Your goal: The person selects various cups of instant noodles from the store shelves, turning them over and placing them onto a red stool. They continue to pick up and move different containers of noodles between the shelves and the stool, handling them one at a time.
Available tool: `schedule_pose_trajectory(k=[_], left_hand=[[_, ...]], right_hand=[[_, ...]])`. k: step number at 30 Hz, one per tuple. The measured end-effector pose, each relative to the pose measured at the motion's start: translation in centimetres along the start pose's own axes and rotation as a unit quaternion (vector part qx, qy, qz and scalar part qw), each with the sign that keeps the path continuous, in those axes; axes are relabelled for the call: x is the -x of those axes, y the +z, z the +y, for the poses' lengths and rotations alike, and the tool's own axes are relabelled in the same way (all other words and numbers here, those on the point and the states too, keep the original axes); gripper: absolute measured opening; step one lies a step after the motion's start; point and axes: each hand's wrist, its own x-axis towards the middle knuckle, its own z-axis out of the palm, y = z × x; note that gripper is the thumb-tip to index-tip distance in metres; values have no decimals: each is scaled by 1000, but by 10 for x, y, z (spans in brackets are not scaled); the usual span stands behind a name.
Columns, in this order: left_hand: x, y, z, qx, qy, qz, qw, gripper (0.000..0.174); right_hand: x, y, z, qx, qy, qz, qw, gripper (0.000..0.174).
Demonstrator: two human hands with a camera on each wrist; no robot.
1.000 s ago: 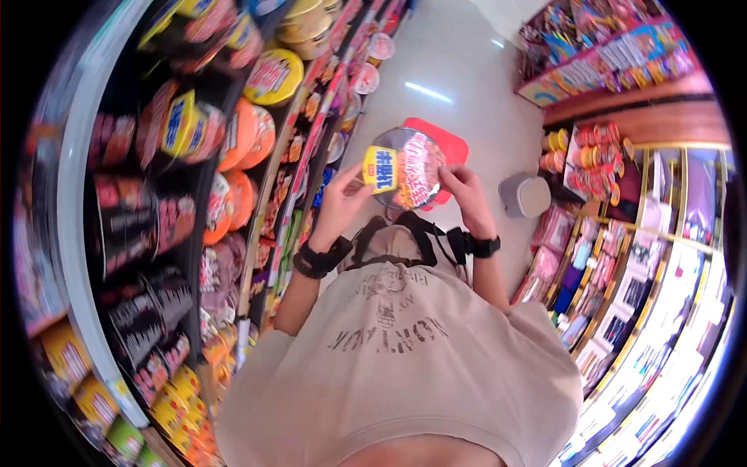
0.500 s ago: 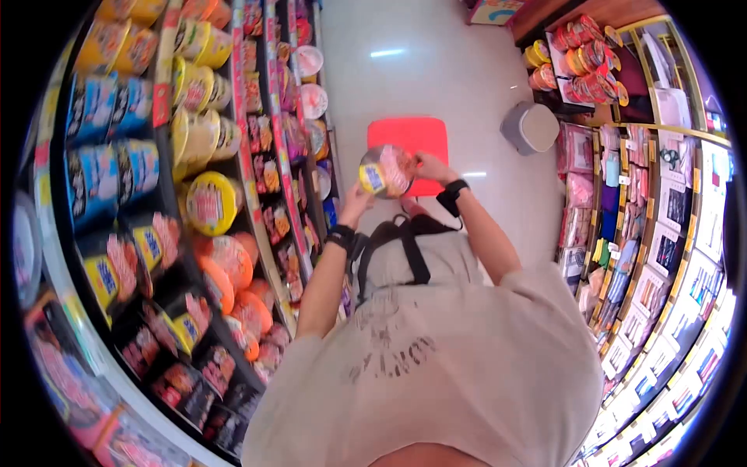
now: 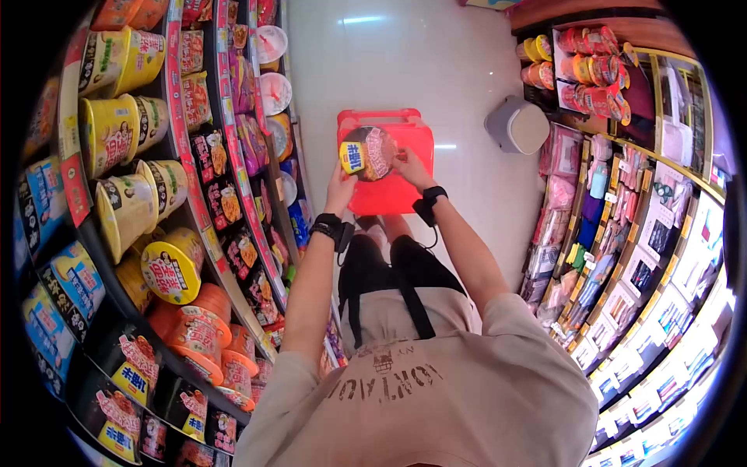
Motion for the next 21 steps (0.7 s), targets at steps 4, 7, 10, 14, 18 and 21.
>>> schedule_pose_trajectory(k=[4, 7, 10, 14, 18, 21], left_hand=[[6, 6, 17, -32, -33, 32, 998, 57], [14, -4, 15, -73, -8, 22, 997, 52], [7, -25, -42, -50, 31, 1, 998, 46], [60, -33, -21, -108, -6, 50, 993, 37], [134, -54, -8, -126, 90, 159, 975, 29], [210, -59, 36, -72, 159, 252, 952, 26]], right_hand=[[-10, -3, 9, 8, -17, -29, 999, 58], [-14, -8, 22, 3, -12, -71, 997, 68], [-8, -20, 13, 65, -58, -146, 985, 57], [-41, -37, 68, 164, -191, -164, 954, 50], [-35, -32, 47, 279, -162, -23, 946, 63], [-12, -22, -5, 275, -212, -4, 938, 52]])
